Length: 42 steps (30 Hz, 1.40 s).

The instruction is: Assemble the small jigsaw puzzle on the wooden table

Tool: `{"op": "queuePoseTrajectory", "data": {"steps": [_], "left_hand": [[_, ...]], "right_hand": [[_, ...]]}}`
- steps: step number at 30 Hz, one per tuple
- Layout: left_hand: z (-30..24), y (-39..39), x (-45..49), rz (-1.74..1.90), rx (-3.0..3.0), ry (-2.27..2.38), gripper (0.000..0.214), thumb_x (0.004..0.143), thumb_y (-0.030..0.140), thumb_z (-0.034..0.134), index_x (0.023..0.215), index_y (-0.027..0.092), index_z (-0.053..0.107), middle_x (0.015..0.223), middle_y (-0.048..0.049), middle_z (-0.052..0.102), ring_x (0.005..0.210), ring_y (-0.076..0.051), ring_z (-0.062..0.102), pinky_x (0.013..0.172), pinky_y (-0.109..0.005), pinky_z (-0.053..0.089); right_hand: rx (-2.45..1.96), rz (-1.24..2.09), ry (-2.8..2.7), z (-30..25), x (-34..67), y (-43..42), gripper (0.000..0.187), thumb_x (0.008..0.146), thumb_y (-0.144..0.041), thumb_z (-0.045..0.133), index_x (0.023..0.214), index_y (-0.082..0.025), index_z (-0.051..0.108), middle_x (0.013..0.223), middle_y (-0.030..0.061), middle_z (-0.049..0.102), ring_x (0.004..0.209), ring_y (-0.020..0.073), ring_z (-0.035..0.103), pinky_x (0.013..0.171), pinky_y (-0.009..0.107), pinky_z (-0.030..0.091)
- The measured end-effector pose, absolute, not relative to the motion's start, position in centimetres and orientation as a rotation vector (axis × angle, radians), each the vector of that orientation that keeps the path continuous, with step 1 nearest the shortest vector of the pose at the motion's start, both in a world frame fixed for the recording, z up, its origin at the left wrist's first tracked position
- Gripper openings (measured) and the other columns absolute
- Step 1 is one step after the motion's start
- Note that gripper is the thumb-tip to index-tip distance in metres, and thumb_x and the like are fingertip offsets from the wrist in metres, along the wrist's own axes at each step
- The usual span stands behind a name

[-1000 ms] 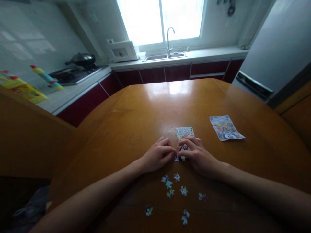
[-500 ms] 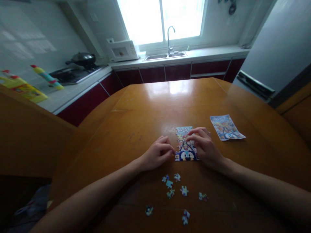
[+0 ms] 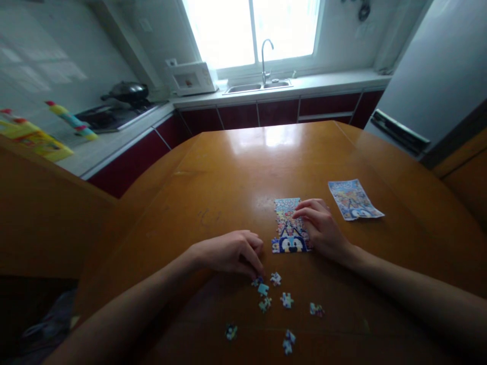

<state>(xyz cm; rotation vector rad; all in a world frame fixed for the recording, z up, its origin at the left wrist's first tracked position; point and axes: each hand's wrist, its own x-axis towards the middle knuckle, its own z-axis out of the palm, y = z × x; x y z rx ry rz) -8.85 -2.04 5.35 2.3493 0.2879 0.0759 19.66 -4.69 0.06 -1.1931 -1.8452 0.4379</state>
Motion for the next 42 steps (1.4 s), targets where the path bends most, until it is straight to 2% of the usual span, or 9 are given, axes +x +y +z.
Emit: {"op": "queuePoseTrajectory", "data": {"steps": [5, 12, 16, 21, 25, 27, 30, 38, 42], "left_hand": [[5.5, -2.1, -8.7, 0.021, 2.395, 0.280, 0.014, 0.090, 0.028, 0.072, 0.100, 0.035, 0.079, 0.078, -0.0019, 0.064, 0.080, -0.016, 0.059, 0.081, -0.030, 0.042], [5.5, -1.8, -8.8, 0.046, 2.248, 0.318, 0.009, 0.088, 0.032, 0.074, 0.094, 0.028, 0.079, 0.083, -0.0039, 0.065, 0.083, -0.017, 0.060, 0.077, -0.027, 0.047], [5.9, -1.8, -8.7, 0.039, 2.259, 0.288, 0.018, 0.088, 0.027, 0.074, 0.104, 0.034, 0.078, 0.084, -0.0033, 0.066, 0.082, -0.017, 0.060, 0.080, -0.029, 0.046], [6.2, -1.9, -8.6, 0.031, 2.292, 0.287, 0.012, 0.089, 0.027, 0.072, 0.095, 0.035, 0.080, 0.081, -0.0025, 0.064, 0.082, -0.017, 0.060, 0.083, -0.030, 0.044], [6.3, -1.8, -8.6, -0.019, 2.251, 0.268, 0.014, 0.090, 0.026, 0.071, 0.100, 0.033, 0.078, 0.085, -0.0035, 0.064, 0.086, -0.018, 0.060, 0.084, -0.029, 0.045], [6.4, -1.7, -8.6, -0.011, 2.257, 0.252, 0.018, 0.089, 0.024, 0.072, 0.102, 0.035, 0.078, 0.085, -0.0029, 0.064, 0.086, -0.018, 0.060, 0.085, -0.030, 0.044], [6.4, -1.7, -8.6, 0.021, 2.284, 0.253, 0.017, 0.088, 0.024, 0.072, 0.095, 0.038, 0.079, 0.083, -0.0022, 0.064, 0.083, -0.017, 0.059, 0.084, -0.031, 0.043], [6.0, -1.4, -8.9, 0.005, 2.291, 0.305, 0.012, 0.084, 0.024, 0.077, 0.096, 0.027, 0.077, 0.092, -0.0041, 0.063, 0.091, -0.018, 0.058, 0.083, -0.027, 0.047], [5.7, -1.3, -8.8, 0.066, 2.337, 0.379, 0.008, 0.083, 0.023, 0.078, 0.091, 0.023, 0.075, 0.090, -0.0033, 0.060, 0.089, -0.016, 0.058, 0.082, -0.027, 0.048]], "right_hand": [[-1.205, 0.430, -1.854, 0.1, 19.6, -4.7, 0.023, 0.088, -0.009, 0.054, 0.087, -0.024, 0.071, 0.103, 0.0068, 0.067, 0.108, 0.0269, 0.055, 0.093, 0.049, 0.041], [-1.223, 0.406, -1.867, 0.0, 19.6, -4.7, 0.023, 0.086, -0.009, 0.055, 0.087, -0.024, 0.071, 0.103, 0.0069, 0.068, 0.107, 0.0277, 0.055, 0.093, 0.050, 0.041], [-1.216, 0.403, -1.875, 0.0, 19.7, -4.6, 0.023, 0.086, -0.009, 0.055, 0.087, -0.025, 0.071, 0.103, 0.0066, 0.068, 0.108, 0.0280, 0.056, 0.093, 0.050, 0.041], [-1.226, 0.413, -1.873, 0.0, 19.7, -4.6, 0.023, 0.086, -0.009, 0.055, 0.087, -0.024, 0.072, 0.103, 0.0065, 0.068, 0.107, 0.0276, 0.056, 0.093, 0.050, 0.041], [-1.231, 0.424, -1.873, 0.0, 19.7, -4.5, 0.022, 0.087, -0.009, 0.056, 0.087, -0.024, 0.072, 0.103, 0.0066, 0.068, 0.107, 0.0275, 0.055, 0.093, 0.050, 0.041], [-1.229, 0.426, -1.874, -0.1, 19.7, -4.5, 0.021, 0.087, -0.010, 0.056, 0.087, -0.024, 0.072, 0.102, 0.0066, 0.068, 0.107, 0.0276, 0.055, 0.093, 0.050, 0.041], [-1.229, 0.433, -1.871, -0.2, 19.7, -4.4, 0.021, 0.087, -0.010, 0.056, 0.086, -0.024, 0.071, 0.102, 0.0067, 0.068, 0.106, 0.0274, 0.055, 0.093, 0.051, 0.041], [-1.220, 0.432, -1.868, -0.2, 19.7, -4.4, 0.021, 0.086, -0.010, 0.056, 0.085, -0.025, 0.072, 0.101, 0.0064, 0.069, 0.105, 0.0275, 0.056, 0.093, 0.050, 0.041], [-1.232, 0.445, -1.860, -0.1, 19.7, -4.4, 0.023, 0.085, -0.009, 0.055, 0.085, -0.024, 0.072, 0.101, 0.0063, 0.069, 0.106, 0.0272, 0.056, 0.093, 0.050, 0.041]]}}
